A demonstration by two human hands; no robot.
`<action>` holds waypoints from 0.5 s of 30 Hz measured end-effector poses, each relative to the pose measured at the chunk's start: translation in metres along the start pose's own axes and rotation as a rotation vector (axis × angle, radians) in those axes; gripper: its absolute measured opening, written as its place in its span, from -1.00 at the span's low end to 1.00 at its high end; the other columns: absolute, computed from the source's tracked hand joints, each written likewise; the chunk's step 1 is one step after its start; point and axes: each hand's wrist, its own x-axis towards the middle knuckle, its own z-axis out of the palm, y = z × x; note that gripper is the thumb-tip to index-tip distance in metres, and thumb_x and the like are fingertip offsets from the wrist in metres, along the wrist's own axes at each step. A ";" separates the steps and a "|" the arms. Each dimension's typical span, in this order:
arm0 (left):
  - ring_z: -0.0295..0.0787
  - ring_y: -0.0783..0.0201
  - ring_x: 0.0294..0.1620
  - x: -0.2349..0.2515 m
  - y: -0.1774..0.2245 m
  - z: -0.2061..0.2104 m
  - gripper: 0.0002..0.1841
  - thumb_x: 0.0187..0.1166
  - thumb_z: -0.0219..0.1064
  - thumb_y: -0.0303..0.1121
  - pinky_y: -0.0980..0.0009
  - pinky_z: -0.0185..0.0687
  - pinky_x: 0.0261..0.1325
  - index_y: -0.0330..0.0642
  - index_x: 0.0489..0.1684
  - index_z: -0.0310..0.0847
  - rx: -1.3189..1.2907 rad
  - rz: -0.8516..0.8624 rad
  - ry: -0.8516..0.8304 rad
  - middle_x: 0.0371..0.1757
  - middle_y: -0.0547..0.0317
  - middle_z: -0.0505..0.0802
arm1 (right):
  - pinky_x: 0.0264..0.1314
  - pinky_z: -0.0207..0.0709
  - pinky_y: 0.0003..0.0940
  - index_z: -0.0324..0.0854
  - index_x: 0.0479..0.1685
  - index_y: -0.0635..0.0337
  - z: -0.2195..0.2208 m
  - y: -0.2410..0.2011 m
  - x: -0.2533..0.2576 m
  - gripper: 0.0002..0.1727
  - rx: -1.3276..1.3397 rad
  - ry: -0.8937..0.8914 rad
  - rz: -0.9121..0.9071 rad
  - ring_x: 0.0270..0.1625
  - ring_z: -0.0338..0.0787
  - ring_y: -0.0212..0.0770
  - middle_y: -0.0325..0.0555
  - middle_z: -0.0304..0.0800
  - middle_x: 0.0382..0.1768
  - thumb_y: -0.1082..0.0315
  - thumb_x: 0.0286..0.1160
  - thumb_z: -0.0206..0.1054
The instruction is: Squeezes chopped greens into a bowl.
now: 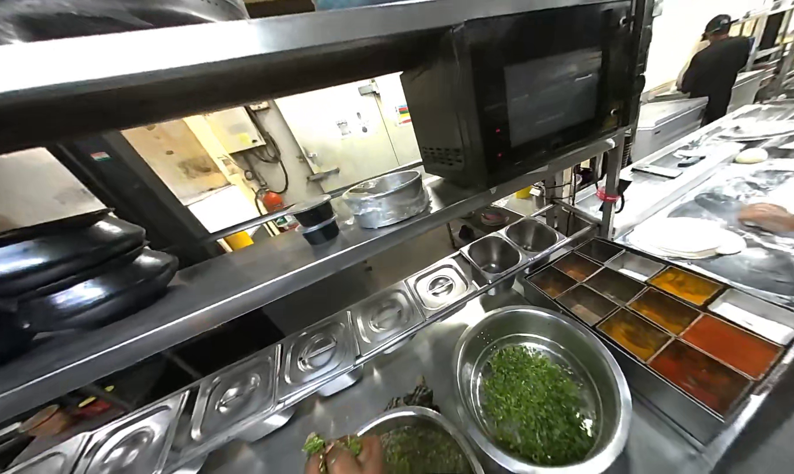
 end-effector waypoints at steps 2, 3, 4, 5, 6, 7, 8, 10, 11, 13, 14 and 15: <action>0.76 0.35 -0.22 -0.003 0.002 0.001 -0.51 0.87 -0.25 -0.10 0.29 0.73 -0.12 -0.23 0.03 0.58 0.042 0.005 -0.003 -0.26 0.17 0.78 | 0.12 0.69 -0.05 0.74 -0.07 0.41 -0.005 -0.015 -0.009 -0.57 -0.048 -0.002 0.066 -0.11 0.82 -0.14 0.09 0.83 -0.22 0.14 0.75 0.18; 0.75 0.34 -0.22 -0.005 0.004 0.005 -0.52 0.87 -0.21 -0.13 0.28 0.72 -0.11 -0.27 0.03 0.60 0.085 -0.004 0.012 -0.25 0.14 0.77 | 0.10 0.69 -0.09 0.71 -0.04 0.41 -0.007 -0.021 -0.011 -0.54 -0.056 0.010 0.092 -0.12 0.81 -0.16 0.07 0.82 -0.23 0.10 0.77 0.16; 0.75 0.32 -0.22 -0.007 0.006 0.008 -0.53 0.85 -0.16 -0.14 0.26 0.71 -0.10 -0.29 0.00 0.63 0.153 -0.005 0.020 -0.25 0.12 0.78 | 0.08 0.71 -0.12 0.69 -0.02 0.40 -0.009 -0.023 -0.010 -0.52 -0.059 0.015 0.110 -0.14 0.82 -0.19 0.05 0.82 -0.24 0.06 0.78 0.15; 0.74 0.25 -0.17 -0.008 0.009 0.012 -0.54 0.85 -0.11 -0.16 0.20 0.69 -0.05 -0.34 0.04 0.66 0.198 -0.019 0.027 -0.21 0.03 0.79 | 0.04 0.72 -0.15 0.69 -0.03 0.39 -0.010 -0.025 -0.008 -0.53 -0.062 0.018 0.109 -0.18 0.82 -0.22 0.02 0.82 -0.28 0.06 0.79 0.14; 0.73 0.23 -0.18 -0.010 0.015 0.018 -0.56 0.86 -0.07 -0.20 0.21 0.68 -0.05 -0.38 0.04 0.67 0.190 -0.038 0.034 -0.20 0.00 0.79 | 0.02 0.72 -0.21 0.68 -0.03 0.40 -0.011 -0.027 -0.007 -0.55 -0.063 0.016 0.094 -0.20 0.81 -0.27 -0.02 0.81 -0.30 0.11 0.80 0.14; 0.70 0.28 -0.28 -0.011 0.018 0.022 -0.59 0.87 -0.08 -0.24 0.29 0.67 -0.16 -0.38 -0.02 0.64 0.109 -0.079 0.048 -0.28 0.03 0.75 | 0.00 0.72 -0.26 0.68 -0.04 0.39 -0.012 -0.027 -0.007 -0.57 -0.065 0.007 0.083 -0.22 0.80 -0.31 -0.05 0.80 -0.32 0.13 0.82 0.12; 0.63 0.30 -0.37 -0.015 0.023 0.023 -0.61 0.89 -0.08 -0.29 0.35 0.63 -0.25 -0.41 -0.08 0.61 0.049 -0.140 0.039 -0.36 0.04 0.69 | -0.06 0.73 -0.30 0.68 -0.07 0.35 -0.012 -0.023 -0.006 -0.57 -0.074 -0.003 0.066 -0.27 0.80 -0.35 -0.11 0.79 -0.37 0.12 0.83 0.10; 0.56 0.32 -0.37 -0.028 0.037 0.018 -0.71 0.86 -0.07 -0.48 0.40 0.60 -0.21 -0.50 -0.04 0.55 0.177 -0.282 -0.084 -0.35 0.01 0.63 | -0.23 0.72 -0.33 0.68 -0.11 0.19 -0.012 -0.019 -0.006 -0.50 -0.095 -0.039 0.048 -0.37 0.77 -0.40 -0.23 0.76 -0.44 -0.04 0.85 0.01; 0.54 0.28 -0.31 -0.034 0.042 0.016 -0.76 0.84 -0.05 -0.55 0.38 0.58 -0.14 -0.55 0.06 0.52 0.257 -0.351 -0.128 -0.27 -0.06 0.63 | -0.26 0.71 -0.31 0.66 -0.05 0.12 -0.013 -0.018 -0.007 -0.46 -0.100 -0.067 0.057 -0.37 0.75 -0.40 -0.26 0.75 -0.41 -0.15 0.83 -0.04; 0.56 0.24 -0.16 -0.031 0.035 0.002 -0.78 0.73 0.05 -0.67 0.37 0.58 0.02 -0.61 0.16 0.52 0.478 -0.372 -0.316 -0.10 -0.16 0.67 | -0.34 0.71 -0.33 0.65 -0.05 -0.01 -0.016 -0.018 -0.007 -0.40 -0.072 -0.107 0.051 -0.39 0.75 -0.41 -0.32 0.75 -0.41 -0.31 0.76 -0.07; 0.56 0.28 -0.24 -0.024 0.016 -0.007 -0.83 0.62 0.15 -0.69 0.39 0.56 -0.10 -0.58 0.03 0.59 0.519 -0.321 -0.343 -0.20 -0.10 0.68 | -0.41 0.71 -0.37 0.69 -0.15 -0.06 -0.015 -0.016 -0.007 -0.41 -0.044 -0.107 0.019 -0.44 0.76 -0.44 -0.34 0.77 -0.46 -0.32 0.75 -0.04; 0.57 0.28 -0.28 -0.018 0.000 -0.011 -0.86 0.60 0.20 -0.66 0.38 0.58 -0.14 -0.57 -0.04 0.63 0.510 -0.308 -0.343 -0.25 -0.09 0.70 | -0.40 0.72 -0.40 0.71 -0.20 -0.09 -0.014 -0.015 -0.006 -0.45 -0.020 -0.110 -0.018 -0.43 0.78 -0.46 -0.37 0.79 -0.46 -0.28 0.77 -0.02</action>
